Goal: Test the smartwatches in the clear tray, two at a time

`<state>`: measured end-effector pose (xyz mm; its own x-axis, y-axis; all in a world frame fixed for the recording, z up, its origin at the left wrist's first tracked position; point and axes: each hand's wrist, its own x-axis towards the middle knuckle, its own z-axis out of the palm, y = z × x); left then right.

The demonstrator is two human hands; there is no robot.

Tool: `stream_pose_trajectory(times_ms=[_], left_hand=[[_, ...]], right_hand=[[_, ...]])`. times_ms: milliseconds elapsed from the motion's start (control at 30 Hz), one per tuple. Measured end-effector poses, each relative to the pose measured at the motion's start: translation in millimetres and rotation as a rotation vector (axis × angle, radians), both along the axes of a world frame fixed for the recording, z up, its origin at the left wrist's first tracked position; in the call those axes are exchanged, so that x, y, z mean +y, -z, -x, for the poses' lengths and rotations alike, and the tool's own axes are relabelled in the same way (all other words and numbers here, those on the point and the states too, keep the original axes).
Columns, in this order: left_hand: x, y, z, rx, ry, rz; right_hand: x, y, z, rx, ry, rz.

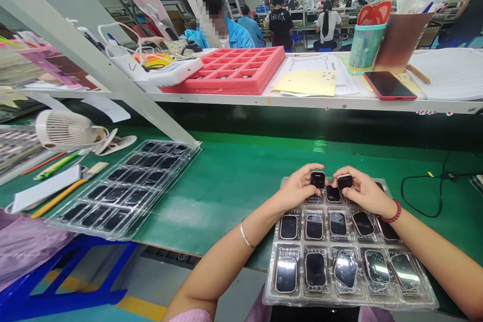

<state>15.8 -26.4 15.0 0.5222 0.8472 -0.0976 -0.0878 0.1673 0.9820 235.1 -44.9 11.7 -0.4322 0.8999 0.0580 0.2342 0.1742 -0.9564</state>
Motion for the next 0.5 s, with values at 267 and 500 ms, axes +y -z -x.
stream_pose_trajectory(times_ms=[267,500], left_hand=[[-5,-22.0,9,-0.265,0.111,0.284],[-72,-95.6,24,-0.35,0.787,0.228]], right_hand=[[-3,-0.4,0,0.031,0.05,0.053],[-1,8.8,-3,0.094,0.079,0.143]])
